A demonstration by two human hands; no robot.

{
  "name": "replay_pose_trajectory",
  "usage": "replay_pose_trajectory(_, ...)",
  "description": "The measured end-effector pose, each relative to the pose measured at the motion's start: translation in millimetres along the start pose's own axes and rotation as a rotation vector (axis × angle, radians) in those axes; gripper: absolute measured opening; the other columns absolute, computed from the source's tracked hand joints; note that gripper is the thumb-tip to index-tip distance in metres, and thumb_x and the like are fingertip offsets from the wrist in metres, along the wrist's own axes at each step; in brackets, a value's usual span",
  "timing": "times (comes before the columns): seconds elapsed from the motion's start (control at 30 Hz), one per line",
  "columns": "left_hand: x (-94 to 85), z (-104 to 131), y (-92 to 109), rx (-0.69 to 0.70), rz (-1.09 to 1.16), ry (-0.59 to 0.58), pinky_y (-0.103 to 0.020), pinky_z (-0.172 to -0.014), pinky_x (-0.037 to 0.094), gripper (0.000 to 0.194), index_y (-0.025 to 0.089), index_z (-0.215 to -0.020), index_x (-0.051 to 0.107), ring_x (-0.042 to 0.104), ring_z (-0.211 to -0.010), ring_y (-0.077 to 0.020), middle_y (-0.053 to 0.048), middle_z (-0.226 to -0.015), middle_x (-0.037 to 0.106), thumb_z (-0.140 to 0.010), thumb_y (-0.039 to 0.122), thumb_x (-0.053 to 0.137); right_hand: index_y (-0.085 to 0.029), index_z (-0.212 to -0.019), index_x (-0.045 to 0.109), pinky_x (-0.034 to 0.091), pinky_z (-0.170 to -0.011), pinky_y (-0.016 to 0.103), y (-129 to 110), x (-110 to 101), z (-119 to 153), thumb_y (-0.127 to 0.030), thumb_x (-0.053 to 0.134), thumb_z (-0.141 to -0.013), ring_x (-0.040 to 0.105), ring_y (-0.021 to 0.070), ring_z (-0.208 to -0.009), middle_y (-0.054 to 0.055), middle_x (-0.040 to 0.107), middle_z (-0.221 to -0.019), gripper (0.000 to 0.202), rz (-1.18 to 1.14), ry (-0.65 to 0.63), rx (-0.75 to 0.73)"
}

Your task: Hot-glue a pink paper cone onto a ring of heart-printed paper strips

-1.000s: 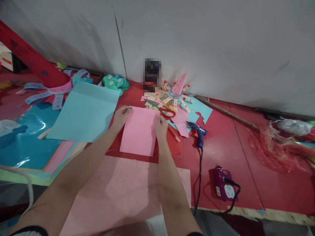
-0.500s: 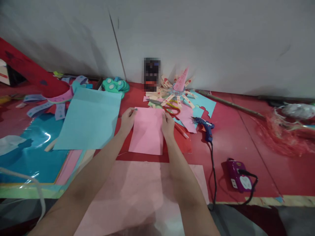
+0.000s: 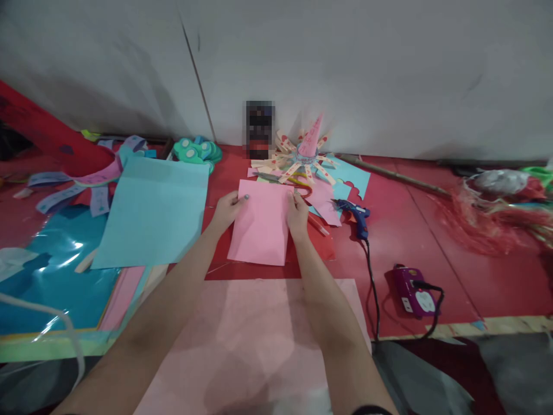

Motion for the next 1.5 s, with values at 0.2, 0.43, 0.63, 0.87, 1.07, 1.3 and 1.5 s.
replay_pose_trajectory(0.2,-1.4,-1,2,0.057,-0.091,0.085,-0.022,-0.049,0.024,0.035,0.019,-0.055,0.031,0.032,-0.050,-0.0077,0.005,-0.052,0.030,-0.076,0.035,0.054,-0.014,-0.081,0.059,0.043,-0.064,0.026,4,6,-1,-0.048,0.061,-0.066,0.051,0.0123,-0.067,0.002,0.059,-0.074,0.037,-0.074,-0.153,0.053)
replay_pose_trajectory(0.43,1.9,2,2,0.045,-0.019,-0.010,-0.024,-0.065,0.044,0.021,0.014,-0.084,0.059,0.059,-0.075,-0.0150,-0.005,-0.084,0.065,-0.070,0.028,0.063,-0.011,-0.082,0.063,0.047,-0.068,0.030,5,11,-5,-0.044,0.067,-0.060,0.058,0.0167,-0.074,0.008,0.067,-0.083,0.040,-0.083,-0.096,0.080)
replay_pose_trajectory(0.63,-1.1,2,4,-0.006,-0.052,0.053,-0.027,-0.071,0.049,0.026,0.011,-0.091,0.062,0.063,-0.081,-0.0178,-0.009,-0.093,0.068,-0.070,0.026,0.065,-0.013,-0.087,0.062,0.047,-0.067,0.027,7,9,-3,-0.048,0.061,-0.066,0.059,0.0151,-0.073,0.005,0.066,-0.085,0.041,-0.138,-0.153,0.052)
replay_pose_trajectory(0.87,-0.5,-3,-4,0.006,-0.009,0.090,-0.025,-0.068,0.048,0.026,0.013,-0.088,0.062,0.062,-0.079,-0.0161,-0.008,-0.090,0.068,-0.067,0.026,0.068,-0.012,-0.089,0.062,0.048,-0.069,0.029,2,11,-3,-0.046,0.061,-0.066,0.061,0.0167,-0.076,0.007,0.067,-0.085,0.041,-0.153,-0.146,0.069)
replay_pose_trajectory(1.07,-3.5,0,0,-0.003,-0.069,0.162,-0.023,-0.061,0.044,0.022,0.013,-0.077,0.059,0.058,-0.070,-0.0144,-0.004,-0.078,0.065,-0.066,0.030,0.067,-0.013,-0.088,0.062,0.048,-0.073,0.030,-8,14,2,-0.045,0.070,-0.058,0.060,0.0172,-0.080,0.008,0.067,-0.093,0.045,-0.148,-0.257,0.025)
replay_pose_trajectory(1.3,-9.3,0,7,0.029,-0.113,0.173,-0.022,-0.049,0.026,0.031,0.018,-0.055,0.038,0.034,-0.050,-0.0081,0.005,-0.052,0.035,-0.080,0.031,0.051,-0.015,-0.074,0.057,0.041,-0.058,0.023,-2,12,4,-0.052,0.048,-0.078,0.048,0.0100,-0.060,0.001,0.055,-0.066,0.038,-0.177,-0.170,0.071)
replay_pose_trajectory(1.5,-11.1,0,3,0.025,-0.041,0.167,-0.023,-0.049,0.022,0.034,0.019,-0.055,0.029,0.026,-0.050,-0.0083,0.005,-0.053,0.025,-0.081,0.028,0.048,-0.017,-0.069,0.048,0.038,-0.059,0.021,2,12,3,-0.054,0.042,-0.082,0.038,0.0073,-0.058,-0.002,0.044,-0.064,0.039,-0.247,-0.145,0.027)
Point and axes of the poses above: each hand's wrist, its own z-axis away from the middle knuckle, its own x-axis out of the palm, y = z × x, the point moved 2 cm from there along -z, towards the middle knuckle
